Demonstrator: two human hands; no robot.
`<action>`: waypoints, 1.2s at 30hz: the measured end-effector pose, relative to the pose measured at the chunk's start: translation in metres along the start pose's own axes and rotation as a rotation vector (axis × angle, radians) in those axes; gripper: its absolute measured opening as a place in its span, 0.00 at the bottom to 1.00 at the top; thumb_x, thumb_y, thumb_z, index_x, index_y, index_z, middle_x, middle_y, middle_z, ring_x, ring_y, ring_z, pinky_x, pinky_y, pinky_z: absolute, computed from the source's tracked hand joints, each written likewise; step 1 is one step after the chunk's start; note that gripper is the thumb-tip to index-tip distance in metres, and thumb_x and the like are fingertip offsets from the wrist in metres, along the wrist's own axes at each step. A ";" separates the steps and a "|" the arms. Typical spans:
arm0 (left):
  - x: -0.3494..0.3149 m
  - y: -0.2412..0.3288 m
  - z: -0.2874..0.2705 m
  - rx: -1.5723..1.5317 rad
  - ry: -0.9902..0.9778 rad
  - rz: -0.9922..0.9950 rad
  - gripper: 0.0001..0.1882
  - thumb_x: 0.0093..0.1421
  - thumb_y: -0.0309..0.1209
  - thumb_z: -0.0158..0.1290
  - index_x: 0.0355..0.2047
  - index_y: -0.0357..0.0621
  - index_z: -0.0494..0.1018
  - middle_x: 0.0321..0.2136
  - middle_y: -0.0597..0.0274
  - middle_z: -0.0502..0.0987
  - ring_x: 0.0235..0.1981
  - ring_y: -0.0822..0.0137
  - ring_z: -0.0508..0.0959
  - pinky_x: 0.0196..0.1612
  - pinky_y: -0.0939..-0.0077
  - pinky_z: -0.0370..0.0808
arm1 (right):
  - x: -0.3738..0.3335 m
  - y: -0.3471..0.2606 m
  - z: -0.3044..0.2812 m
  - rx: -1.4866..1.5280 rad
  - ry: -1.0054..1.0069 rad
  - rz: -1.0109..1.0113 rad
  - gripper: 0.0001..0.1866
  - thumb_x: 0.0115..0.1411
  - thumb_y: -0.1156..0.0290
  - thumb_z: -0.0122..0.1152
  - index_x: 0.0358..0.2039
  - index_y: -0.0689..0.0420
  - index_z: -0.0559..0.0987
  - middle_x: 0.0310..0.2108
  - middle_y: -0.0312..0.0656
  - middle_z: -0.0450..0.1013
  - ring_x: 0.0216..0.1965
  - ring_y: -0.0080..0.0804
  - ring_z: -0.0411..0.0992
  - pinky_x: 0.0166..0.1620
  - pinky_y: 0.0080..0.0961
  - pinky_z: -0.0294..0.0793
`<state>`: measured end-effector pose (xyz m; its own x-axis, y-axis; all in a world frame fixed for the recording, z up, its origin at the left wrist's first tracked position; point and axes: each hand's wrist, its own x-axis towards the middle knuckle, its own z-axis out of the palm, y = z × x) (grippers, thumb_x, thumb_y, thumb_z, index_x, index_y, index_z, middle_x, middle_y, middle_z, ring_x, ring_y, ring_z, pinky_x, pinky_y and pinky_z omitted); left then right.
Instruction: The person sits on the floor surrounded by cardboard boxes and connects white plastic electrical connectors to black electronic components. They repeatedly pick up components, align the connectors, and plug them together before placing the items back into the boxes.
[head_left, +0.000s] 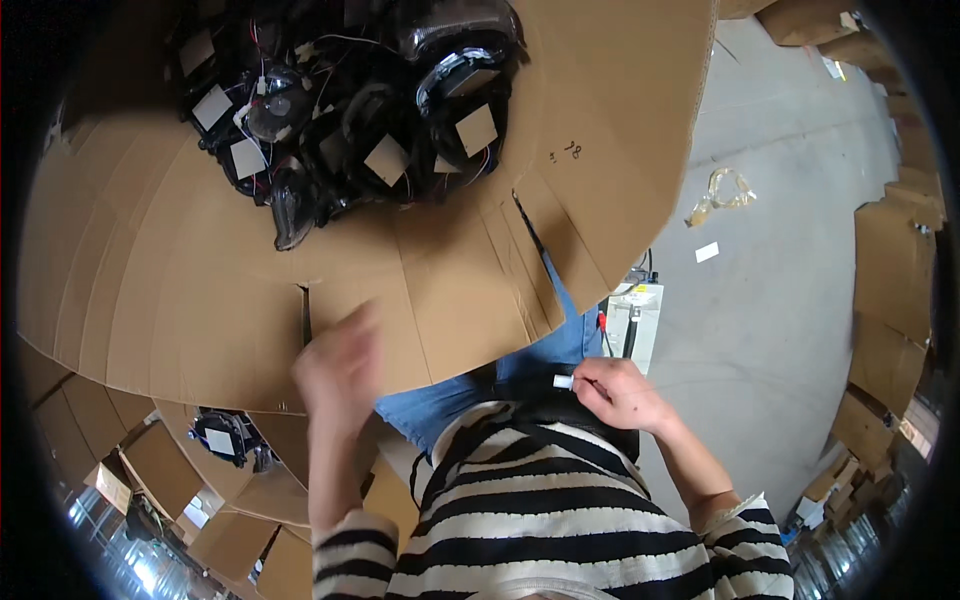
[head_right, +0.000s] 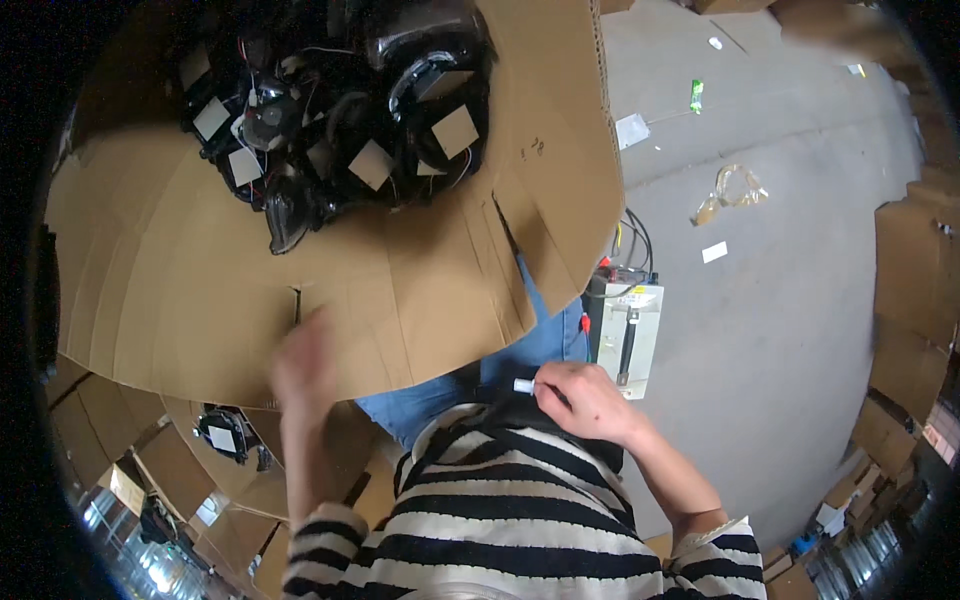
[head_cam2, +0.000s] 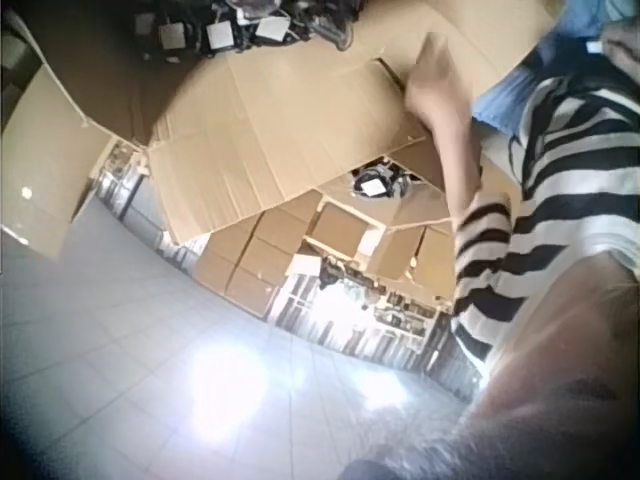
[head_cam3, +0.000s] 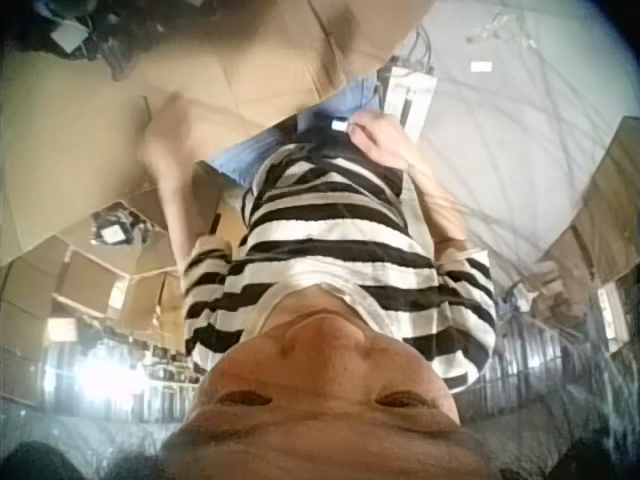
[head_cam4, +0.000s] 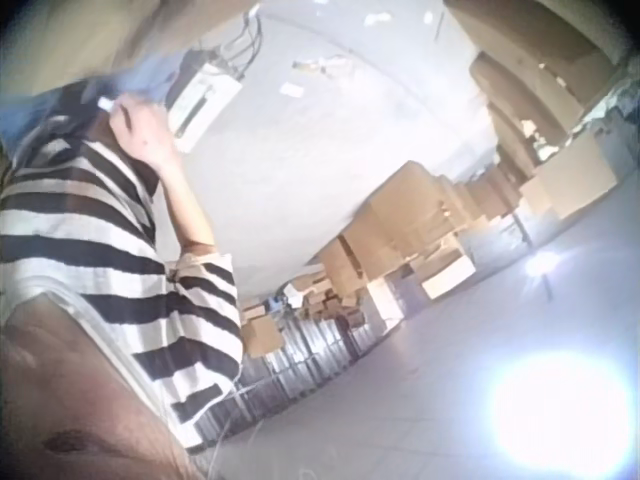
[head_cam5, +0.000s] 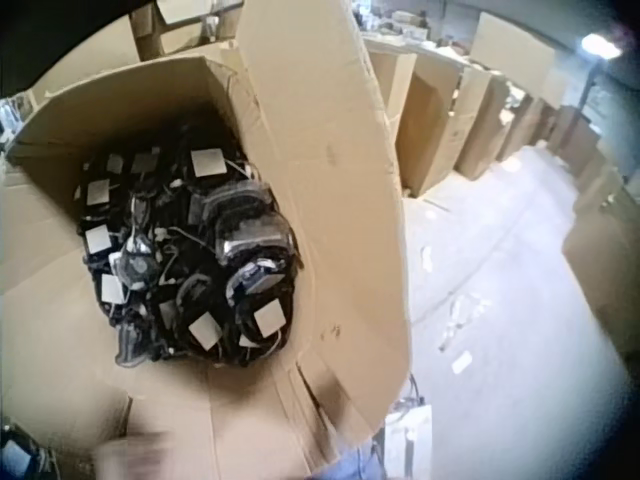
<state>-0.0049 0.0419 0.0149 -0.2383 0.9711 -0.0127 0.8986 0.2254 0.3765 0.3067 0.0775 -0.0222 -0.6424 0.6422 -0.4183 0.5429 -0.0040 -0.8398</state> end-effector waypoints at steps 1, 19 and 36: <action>0.034 0.032 0.034 -0.058 -0.200 0.174 0.15 0.54 0.31 0.41 0.42 0.42 0.66 0.30 0.53 0.73 0.31 0.62 0.74 0.34 0.74 0.70 | -0.001 0.000 -0.001 0.009 -0.005 0.004 0.05 0.49 0.74 0.47 0.21 0.63 0.69 0.21 0.50 0.66 0.25 0.47 0.66 0.28 0.34 0.65; 0.205 0.060 0.299 1.032 -0.818 0.491 0.05 0.39 0.29 0.53 0.21 0.49 0.74 0.16 0.68 0.72 0.15 0.68 0.72 0.10 0.76 0.61 | -0.012 0.016 -0.002 0.086 0.056 0.292 0.05 0.49 0.73 0.48 0.23 0.62 0.69 0.17 0.50 0.66 0.21 0.45 0.67 0.25 0.32 0.65; 0.074 -0.008 0.180 -1.674 -0.135 -0.524 0.11 0.59 0.31 0.38 0.36 0.35 0.64 0.36 0.54 0.72 0.34 0.62 0.74 0.38 0.71 0.72 | -0.017 0.024 0.001 0.095 0.069 0.236 0.05 0.48 0.74 0.48 0.22 0.62 0.70 0.18 0.50 0.67 0.22 0.46 0.68 0.27 0.32 0.66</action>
<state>0.0368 0.1261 -0.1560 -0.2447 0.8477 -0.4706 -0.5867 0.2570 0.7679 0.3306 0.0657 -0.0358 -0.4639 0.6657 -0.5845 0.6180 -0.2295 -0.7519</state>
